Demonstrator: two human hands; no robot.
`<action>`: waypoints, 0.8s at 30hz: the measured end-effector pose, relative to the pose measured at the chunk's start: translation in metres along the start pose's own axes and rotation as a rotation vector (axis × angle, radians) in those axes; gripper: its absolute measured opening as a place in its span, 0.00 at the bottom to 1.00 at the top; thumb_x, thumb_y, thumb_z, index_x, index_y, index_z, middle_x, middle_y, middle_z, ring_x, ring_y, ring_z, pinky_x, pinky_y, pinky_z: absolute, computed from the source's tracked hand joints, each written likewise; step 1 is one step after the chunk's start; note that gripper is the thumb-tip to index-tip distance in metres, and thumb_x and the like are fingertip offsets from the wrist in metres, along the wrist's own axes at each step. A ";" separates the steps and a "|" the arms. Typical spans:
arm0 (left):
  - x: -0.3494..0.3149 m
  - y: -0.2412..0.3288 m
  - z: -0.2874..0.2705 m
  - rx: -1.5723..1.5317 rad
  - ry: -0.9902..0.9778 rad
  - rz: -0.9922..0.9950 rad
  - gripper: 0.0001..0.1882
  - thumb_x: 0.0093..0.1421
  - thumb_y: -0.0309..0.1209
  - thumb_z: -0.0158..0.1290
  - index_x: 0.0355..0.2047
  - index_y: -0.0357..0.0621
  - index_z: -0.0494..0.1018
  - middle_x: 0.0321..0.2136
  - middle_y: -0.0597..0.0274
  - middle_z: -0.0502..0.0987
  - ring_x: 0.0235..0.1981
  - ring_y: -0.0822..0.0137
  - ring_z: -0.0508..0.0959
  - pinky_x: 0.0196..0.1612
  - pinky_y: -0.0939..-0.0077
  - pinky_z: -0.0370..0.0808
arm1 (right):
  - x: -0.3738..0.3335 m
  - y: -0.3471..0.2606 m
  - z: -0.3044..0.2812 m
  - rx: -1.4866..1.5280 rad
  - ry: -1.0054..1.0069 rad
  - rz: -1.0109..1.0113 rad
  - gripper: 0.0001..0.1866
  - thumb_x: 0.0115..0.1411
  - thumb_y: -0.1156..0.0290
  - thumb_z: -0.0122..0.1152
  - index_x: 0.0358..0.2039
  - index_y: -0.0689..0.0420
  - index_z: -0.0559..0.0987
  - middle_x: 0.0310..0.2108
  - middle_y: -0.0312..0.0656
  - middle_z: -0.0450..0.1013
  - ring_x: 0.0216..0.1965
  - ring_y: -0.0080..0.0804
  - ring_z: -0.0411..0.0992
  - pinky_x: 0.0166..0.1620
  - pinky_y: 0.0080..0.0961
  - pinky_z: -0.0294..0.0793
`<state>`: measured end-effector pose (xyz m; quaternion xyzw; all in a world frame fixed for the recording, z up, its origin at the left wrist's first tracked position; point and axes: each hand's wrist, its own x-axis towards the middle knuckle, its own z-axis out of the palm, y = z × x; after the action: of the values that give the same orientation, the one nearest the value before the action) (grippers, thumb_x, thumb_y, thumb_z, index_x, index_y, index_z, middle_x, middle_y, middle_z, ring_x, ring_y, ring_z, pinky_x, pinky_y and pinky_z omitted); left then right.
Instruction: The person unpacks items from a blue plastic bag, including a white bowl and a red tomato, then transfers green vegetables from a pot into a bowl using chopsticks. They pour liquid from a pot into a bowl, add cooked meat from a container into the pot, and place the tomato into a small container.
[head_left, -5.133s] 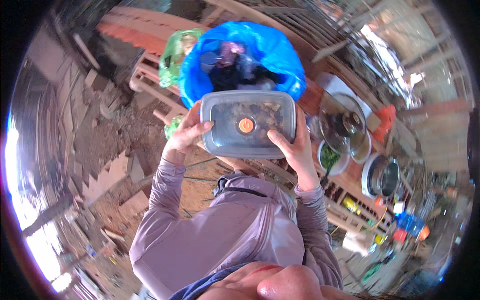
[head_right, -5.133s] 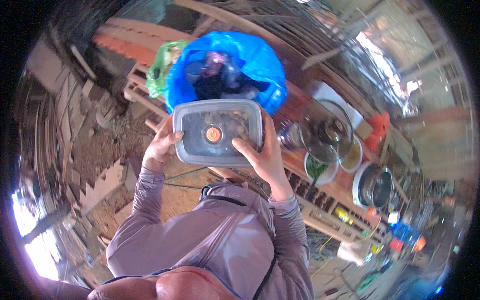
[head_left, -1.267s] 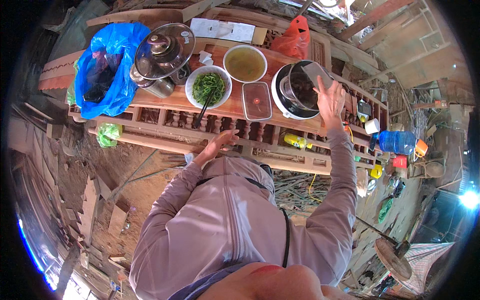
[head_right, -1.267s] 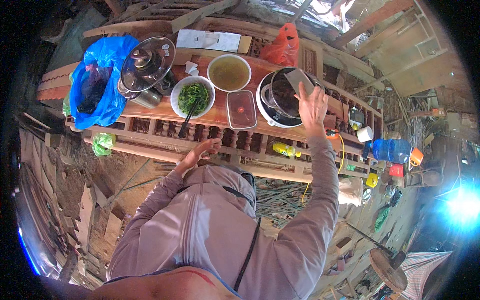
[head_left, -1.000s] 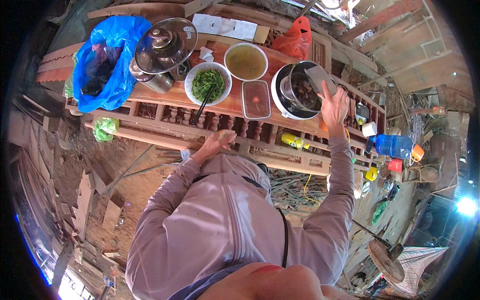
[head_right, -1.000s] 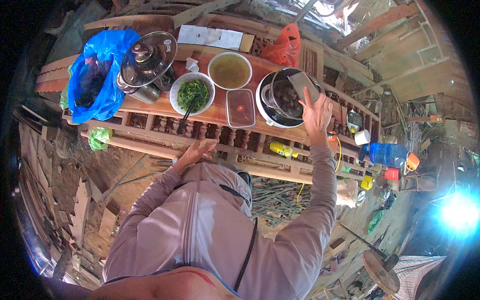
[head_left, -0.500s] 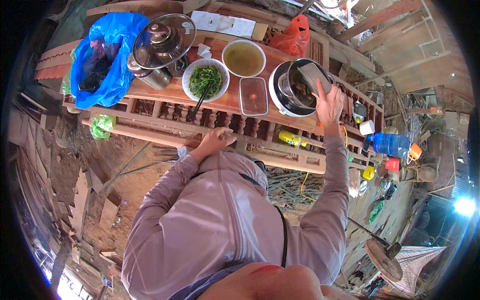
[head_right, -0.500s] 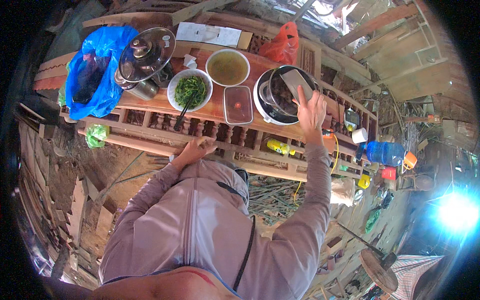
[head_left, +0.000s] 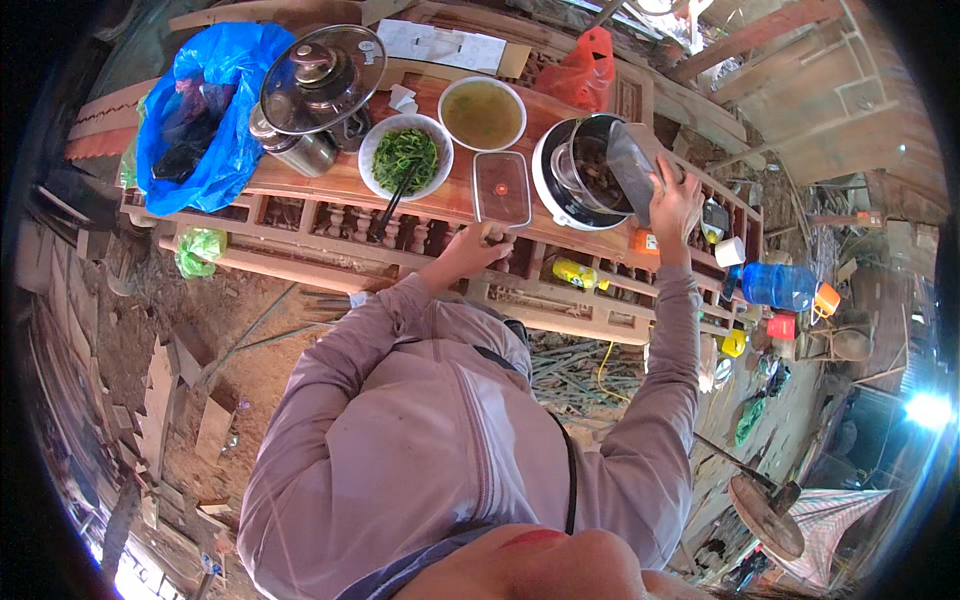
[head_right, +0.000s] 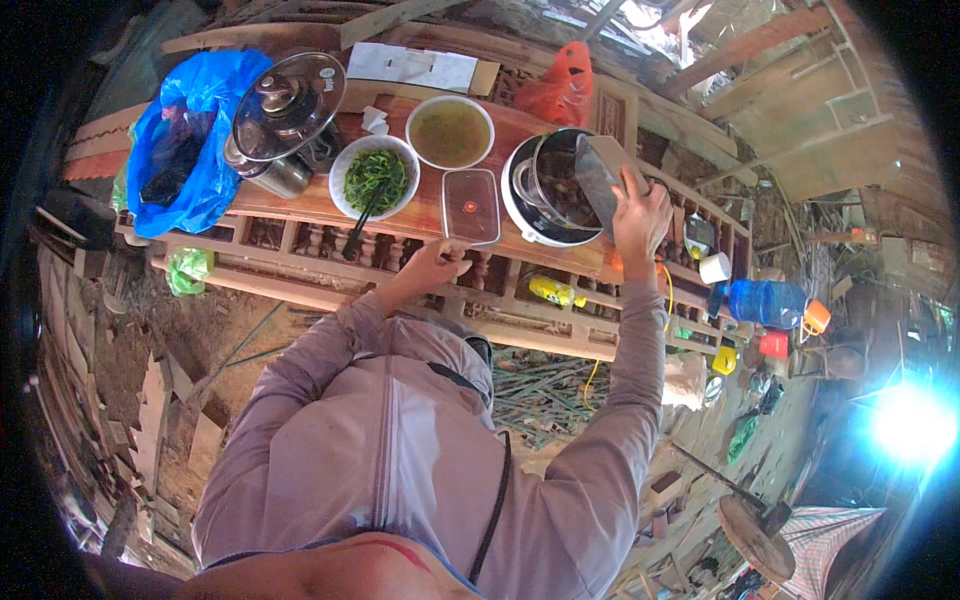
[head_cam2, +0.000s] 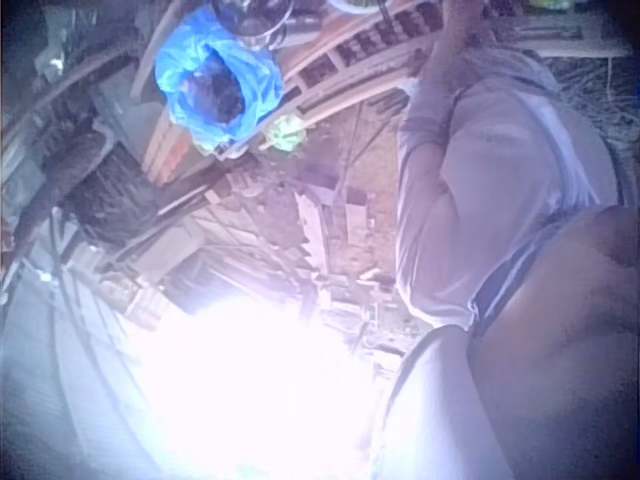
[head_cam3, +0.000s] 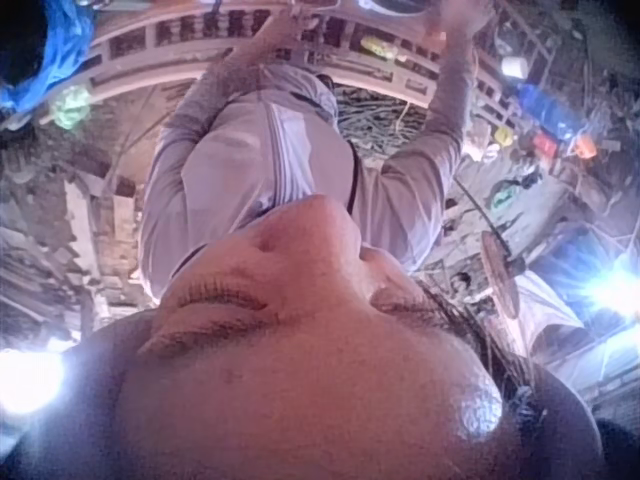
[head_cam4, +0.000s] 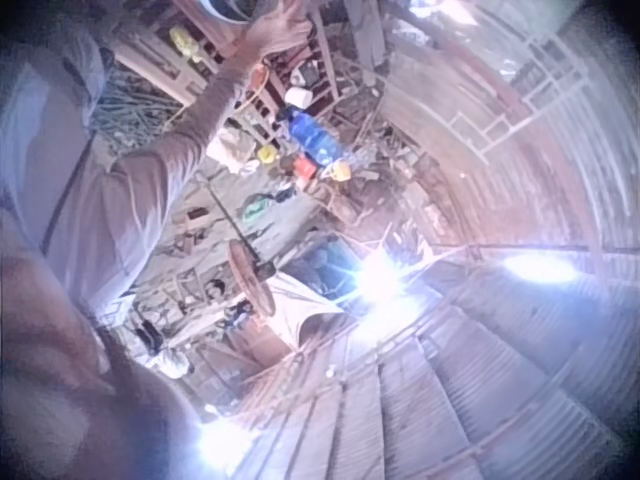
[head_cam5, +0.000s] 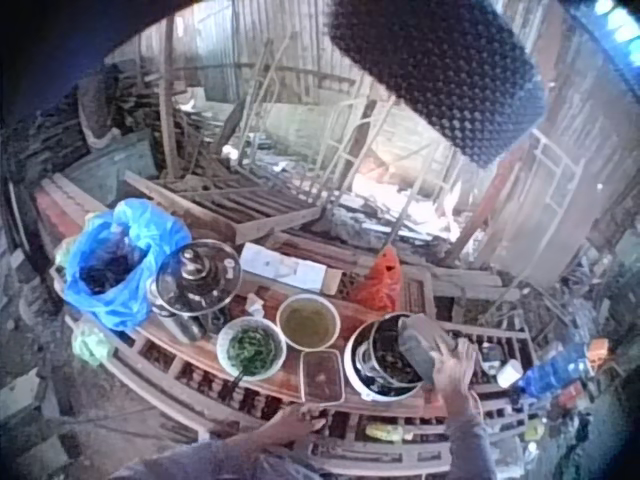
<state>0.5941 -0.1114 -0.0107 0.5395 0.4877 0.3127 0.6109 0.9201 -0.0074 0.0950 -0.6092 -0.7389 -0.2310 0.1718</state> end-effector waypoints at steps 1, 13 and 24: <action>0.005 0.005 0.003 -0.099 -0.010 -0.009 0.15 0.56 0.33 0.55 0.43 0.42 0.72 0.30 0.66 0.76 0.23 0.81 0.69 0.25 0.82 0.68 | -0.003 0.009 0.005 0.027 -0.017 0.082 0.19 0.56 0.57 0.58 0.49 0.41 0.76 0.37 0.48 0.65 0.38 0.48 0.66 0.39 0.42 0.65; 0.008 0.031 0.006 -0.329 -0.123 -0.134 0.16 0.61 0.34 0.51 0.47 0.40 0.69 0.25 0.72 0.70 0.22 0.81 0.68 0.24 0.84 0.66 | -0.031 0.096 0.038 0.523 -0.194 0.556 0.27 0.60 0.46 0.49 0.48 0.56 0.75 0.46 0.54 0.68 0.48 0.51 0.67 0.50 0.40 0.65; 0.019 -0.003 0.003 -0.198 -0.067 -0.204 0.18 0.60 0.36 0.52 0.48 0.42 0.69 0.30 0.70 0.73 0.31 0.78 0.73 0.30 0.82 0.67 | 0.011 0.029 -0.062 0.135 -0.278 0.005 0.18 0.60 0.54 0.51 0.49 0.42 0.75 0.36 0.50 0.68 0.40 0.49 0.69 0.43 0.42 0.67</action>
<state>0.6021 -0.0961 -0.0189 0.4346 0.4859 0.2774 0.7057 0.9442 -0.0281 0.1562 -0.6241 -0.7679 -0.0941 0.1089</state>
